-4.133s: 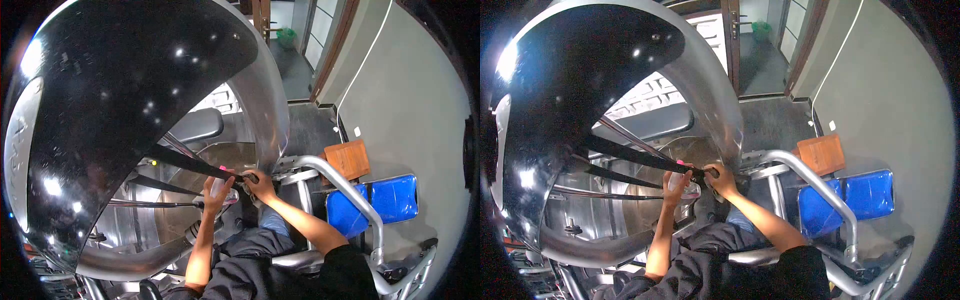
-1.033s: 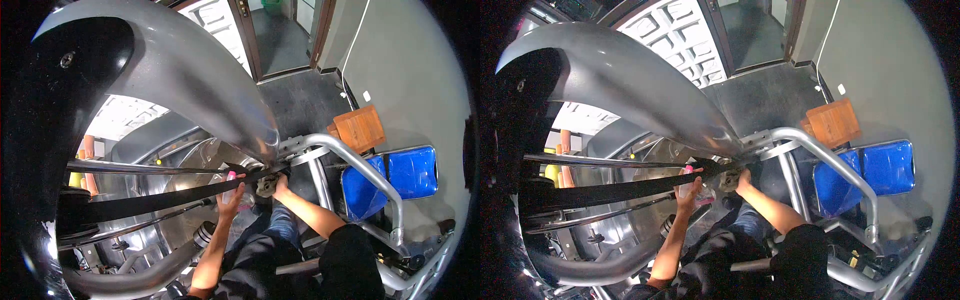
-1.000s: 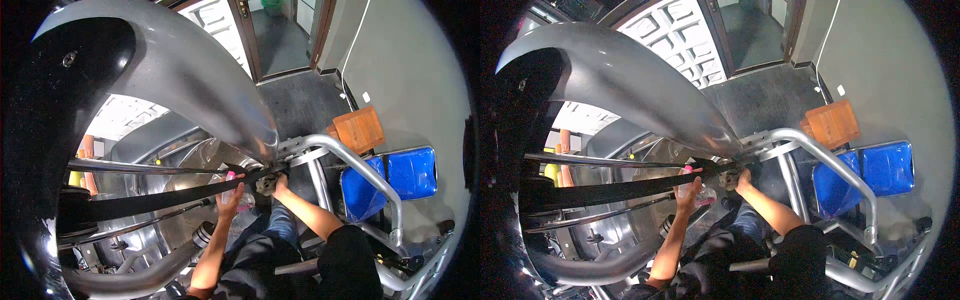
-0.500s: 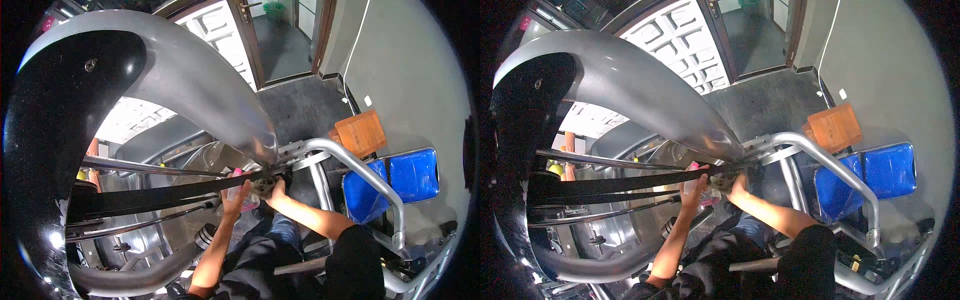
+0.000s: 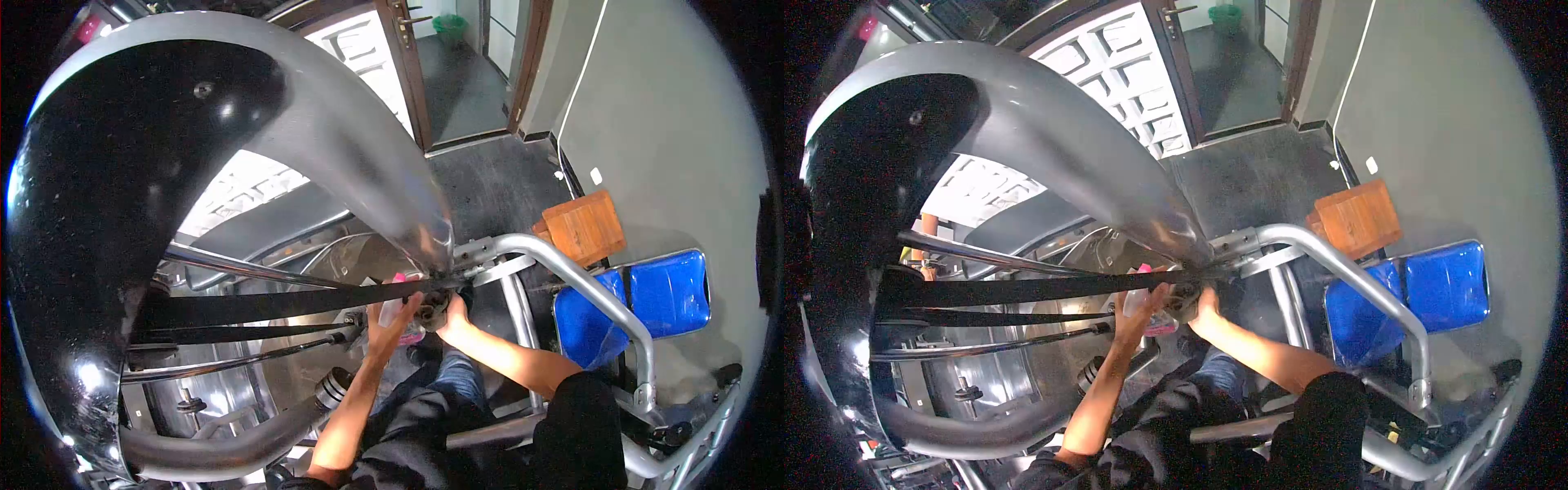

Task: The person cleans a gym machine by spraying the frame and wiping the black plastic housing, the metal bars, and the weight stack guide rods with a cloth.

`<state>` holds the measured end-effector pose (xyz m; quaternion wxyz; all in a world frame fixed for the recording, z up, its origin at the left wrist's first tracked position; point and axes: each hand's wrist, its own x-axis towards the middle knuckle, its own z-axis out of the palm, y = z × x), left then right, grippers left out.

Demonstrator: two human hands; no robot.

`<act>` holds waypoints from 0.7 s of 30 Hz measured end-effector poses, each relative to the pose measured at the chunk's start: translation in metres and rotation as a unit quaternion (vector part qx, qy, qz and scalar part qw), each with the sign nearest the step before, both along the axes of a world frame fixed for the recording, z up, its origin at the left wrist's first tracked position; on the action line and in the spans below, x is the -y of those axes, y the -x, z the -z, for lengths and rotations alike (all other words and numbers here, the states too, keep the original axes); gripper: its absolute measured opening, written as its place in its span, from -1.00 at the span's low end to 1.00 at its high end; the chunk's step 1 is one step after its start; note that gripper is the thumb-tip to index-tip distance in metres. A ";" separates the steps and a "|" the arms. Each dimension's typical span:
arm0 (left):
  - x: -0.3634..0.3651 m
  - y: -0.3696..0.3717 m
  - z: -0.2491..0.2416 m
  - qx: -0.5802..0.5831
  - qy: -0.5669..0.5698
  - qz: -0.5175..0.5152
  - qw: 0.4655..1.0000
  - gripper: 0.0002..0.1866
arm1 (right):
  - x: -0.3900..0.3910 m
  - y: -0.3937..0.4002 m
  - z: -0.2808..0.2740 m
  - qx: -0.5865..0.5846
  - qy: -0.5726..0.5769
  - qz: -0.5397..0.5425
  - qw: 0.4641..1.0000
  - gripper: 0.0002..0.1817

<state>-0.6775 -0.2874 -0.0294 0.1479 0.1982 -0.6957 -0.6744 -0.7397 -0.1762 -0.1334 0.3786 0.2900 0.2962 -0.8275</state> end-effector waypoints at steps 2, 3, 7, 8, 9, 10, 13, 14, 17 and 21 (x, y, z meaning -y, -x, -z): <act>0.004 -0.011 -0.015 0.016 -0.031 -0.005 0.999 -0.64 | -0.009 -0.001 -0.033 0.018 0.165 -0.011 0.986 -0.51; 0.008 -0.019 -0.024 0.033 -0.065 -0.006 0.997 -0.61 | -0.009 -0.002 -0.050 0.017 0.165 -0.016 0.986 -0.51; 0.025 -0.058 -0.075 0.065 -0.009 -0.062 0.996 -0.71 | -0.001 -0.014 -0.069 0.051 0.230 -0.058 0.970 -0.56; 0.029 -0.062 -0.090 0.066 -0.008 -0.065 0.996 -0.71 | 0.002 -0.017 -0.077 0.008 0.316 -0.094 0.944 -0.57; 0.034 -0.067 -0.104 0.075 0.000 -0.056 0.996 -0.74 | 0.005 -0.021 -0.087 -0.036 0.398 -0.130 0.907 -0.58; 0.038 -0.072 -0.112 0.084 0.007 -0.047 0.995 -0.77 | 0.004 -0.023 -0.118 0.005 0.334 -0.112 0.936 -0.60; 0.046 -0.087 -0.118 0.037 -0.008 -0.091 0.995 -0.77 | 0.004 -0.019 -0.100 -0.012 0.308 -0.123 0.943 -0.60; 0.047 -0.088 -0.126 0.054 0.002 -0.103 0.993 -0.75 | 0.006 -0.016 -0.082 0.033 0.253 -0.115 0.960 -0.61; 0.055 -0.099 -0.124 0.042 0.030 -0.095 0.994 -0.74 | 0.001 -0.003 -0.056 0.056 0.273 -0.070 0.958 -0.64; 0.053 -0.105 -0.126 0.035 0.027 -0.106 0.993 -0.68 | -0.006 -0.002 -0.018 0.158 0.467 -0.136 0.860 -0.61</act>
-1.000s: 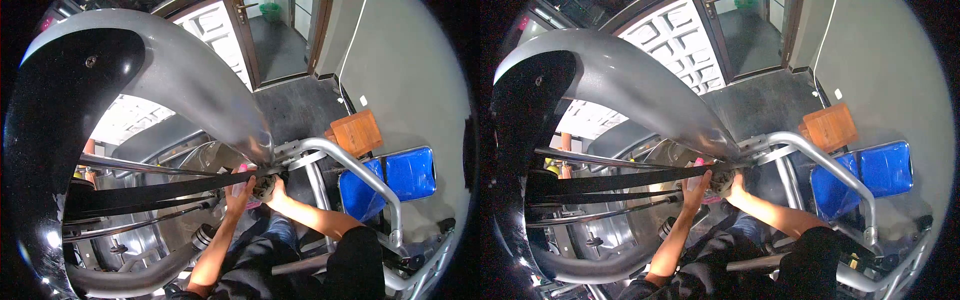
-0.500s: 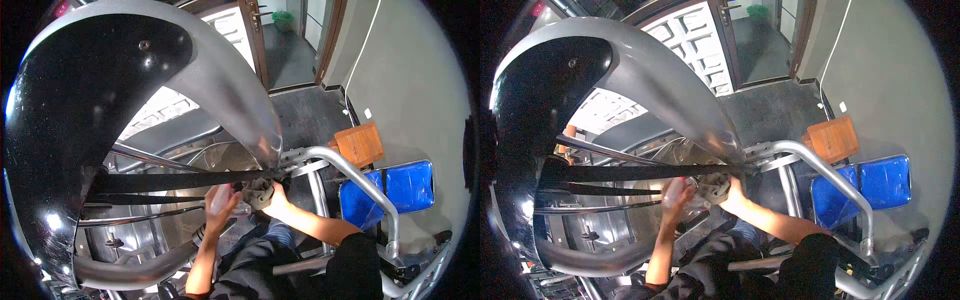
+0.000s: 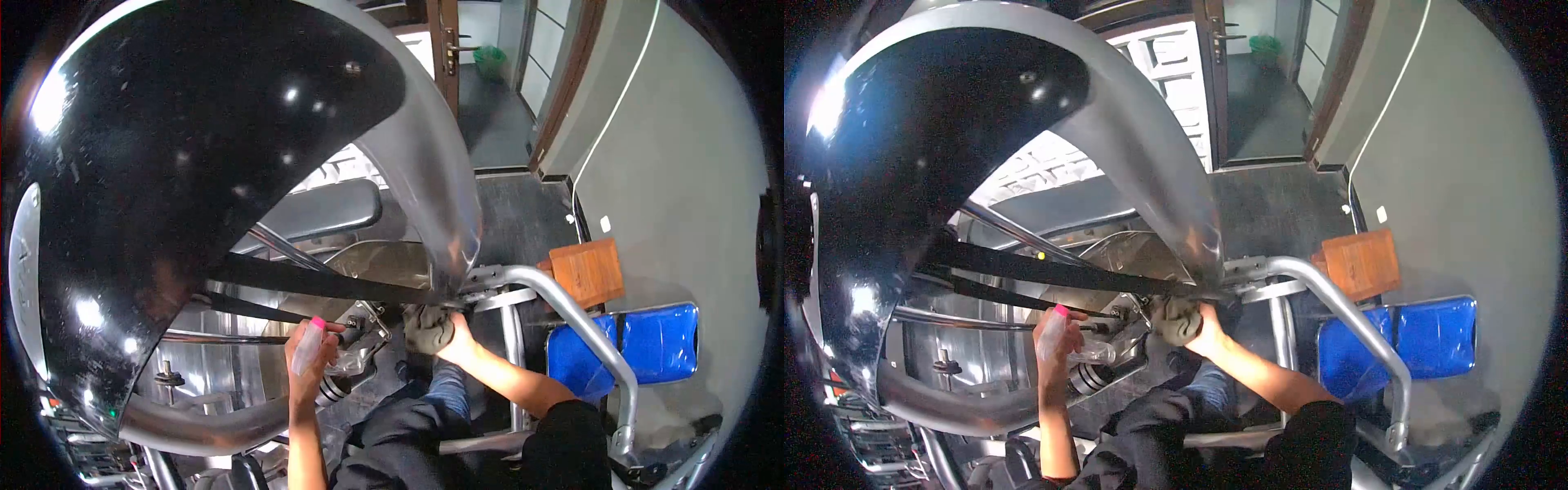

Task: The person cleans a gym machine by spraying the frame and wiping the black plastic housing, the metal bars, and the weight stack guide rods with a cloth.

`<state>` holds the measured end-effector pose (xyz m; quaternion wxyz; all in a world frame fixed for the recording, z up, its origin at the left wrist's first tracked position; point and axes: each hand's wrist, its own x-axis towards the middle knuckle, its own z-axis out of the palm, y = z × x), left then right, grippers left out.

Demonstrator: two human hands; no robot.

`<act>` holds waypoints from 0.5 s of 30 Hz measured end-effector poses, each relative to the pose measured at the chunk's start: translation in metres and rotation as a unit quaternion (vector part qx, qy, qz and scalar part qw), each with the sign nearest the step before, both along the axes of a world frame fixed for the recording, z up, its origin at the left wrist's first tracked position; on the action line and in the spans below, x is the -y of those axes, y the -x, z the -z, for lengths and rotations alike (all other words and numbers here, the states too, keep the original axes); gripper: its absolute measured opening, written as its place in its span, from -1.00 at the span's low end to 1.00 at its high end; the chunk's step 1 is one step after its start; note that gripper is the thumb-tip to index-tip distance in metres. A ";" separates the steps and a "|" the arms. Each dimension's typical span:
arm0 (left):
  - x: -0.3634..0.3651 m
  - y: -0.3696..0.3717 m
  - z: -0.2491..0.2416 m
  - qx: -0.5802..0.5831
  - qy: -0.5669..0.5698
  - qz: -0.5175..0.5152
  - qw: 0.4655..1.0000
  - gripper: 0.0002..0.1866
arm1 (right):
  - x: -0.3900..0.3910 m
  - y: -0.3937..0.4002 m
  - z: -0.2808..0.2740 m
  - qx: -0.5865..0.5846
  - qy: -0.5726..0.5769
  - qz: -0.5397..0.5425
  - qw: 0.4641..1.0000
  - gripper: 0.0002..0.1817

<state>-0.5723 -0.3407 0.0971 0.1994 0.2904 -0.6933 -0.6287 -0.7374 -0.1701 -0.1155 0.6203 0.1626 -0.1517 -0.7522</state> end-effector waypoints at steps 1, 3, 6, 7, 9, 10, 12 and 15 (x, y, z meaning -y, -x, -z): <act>0.000 -0.002 0.000 -0.006 -0.024 -0.003 1.000 -0.69 | -0.007 -0.001 -0.061 -0.223 -0.122 0.022 0.967 -0.55; 0.001 -0.007 0.011 -0.045 -0.041 -0.005 0.998 -0.70 | 0.001 -0.005 -0.073 -0.213 -0.056 -0.016 0.975 -0.51; 0.003 -0.014 0.016 -0.084 -0.047 0.002 0.995 -0.71 | 0.030 -0.016 -0.150 -0.266 -0.264 -0.084 0.923 -0.55; 0.002 -0.017 0.017 -0.083 -0.041 0.005 0.996 -0.71 | 0.038 -0.023 -0.141 -0.191 -0.097 -0.066 0.975 -0.54; 0.000 -0.016 0.015 -0.060 -0.033 -0.011 0.998 -0.72 | 0.050 -0.033 -0.134 -0.126 0.015 -0.053 0.991 -0.52; 0.000 -0.018 0.013 -0.030 -0.023 -0.021 0.999 -0.73 | 0.054 -0.037 -0.138 -0.140 -0.041 -0.057 0.988 -0.51; -0.002 -0.015 0.014 -0.068 0.010 -0.024 0.997 -0.76 | 0.054 -0.027 -0.142 -0.145 -0.018 -0.048 0.988 -0.50; -0.005 -0.014 0.001 -0.096 -0.077 -0.024 0.992 -0.77 | 0.027 -0.009 -0.133 -0.244 -0.133 -0.015 0.961 -0.50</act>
